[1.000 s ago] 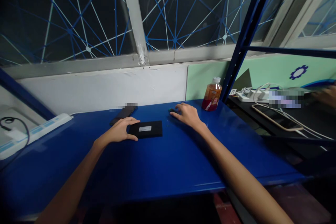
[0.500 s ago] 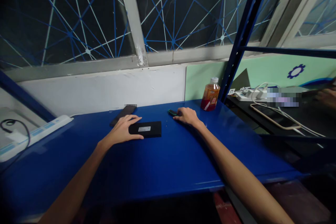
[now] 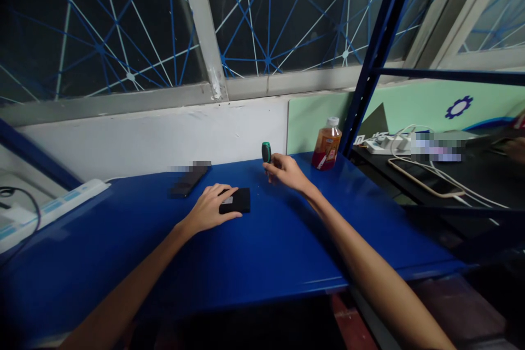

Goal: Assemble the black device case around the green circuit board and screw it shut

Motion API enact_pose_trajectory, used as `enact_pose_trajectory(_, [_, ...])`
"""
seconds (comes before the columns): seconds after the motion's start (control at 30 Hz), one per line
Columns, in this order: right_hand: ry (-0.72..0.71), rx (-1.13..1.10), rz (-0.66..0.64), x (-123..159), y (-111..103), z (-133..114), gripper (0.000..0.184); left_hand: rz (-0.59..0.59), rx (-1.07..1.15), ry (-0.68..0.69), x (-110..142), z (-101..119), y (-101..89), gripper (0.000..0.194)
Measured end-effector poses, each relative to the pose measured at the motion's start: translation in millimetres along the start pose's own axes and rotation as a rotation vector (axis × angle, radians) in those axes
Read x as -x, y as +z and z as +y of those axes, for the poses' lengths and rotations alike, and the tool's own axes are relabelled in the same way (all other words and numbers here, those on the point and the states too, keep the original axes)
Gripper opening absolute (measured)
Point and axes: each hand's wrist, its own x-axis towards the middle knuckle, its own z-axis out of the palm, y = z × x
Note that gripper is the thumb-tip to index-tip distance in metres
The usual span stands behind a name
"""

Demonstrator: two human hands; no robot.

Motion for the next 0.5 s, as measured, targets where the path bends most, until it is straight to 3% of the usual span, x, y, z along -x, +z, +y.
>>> enact_pose_trajectory(0.23, [-0.065, -0.034, 0.014, 0, 18, 2, 0.029, 0.036, -0.024, 0.041, 1, 2, 2.3, 0.065])
enact_pose_trajectory(0.5, [-0.090, -0.050, -0.019, 0, 23, 11, 0.027, 0.093, -0.057, 0.058, 0, 2, 3.6, 0.062])
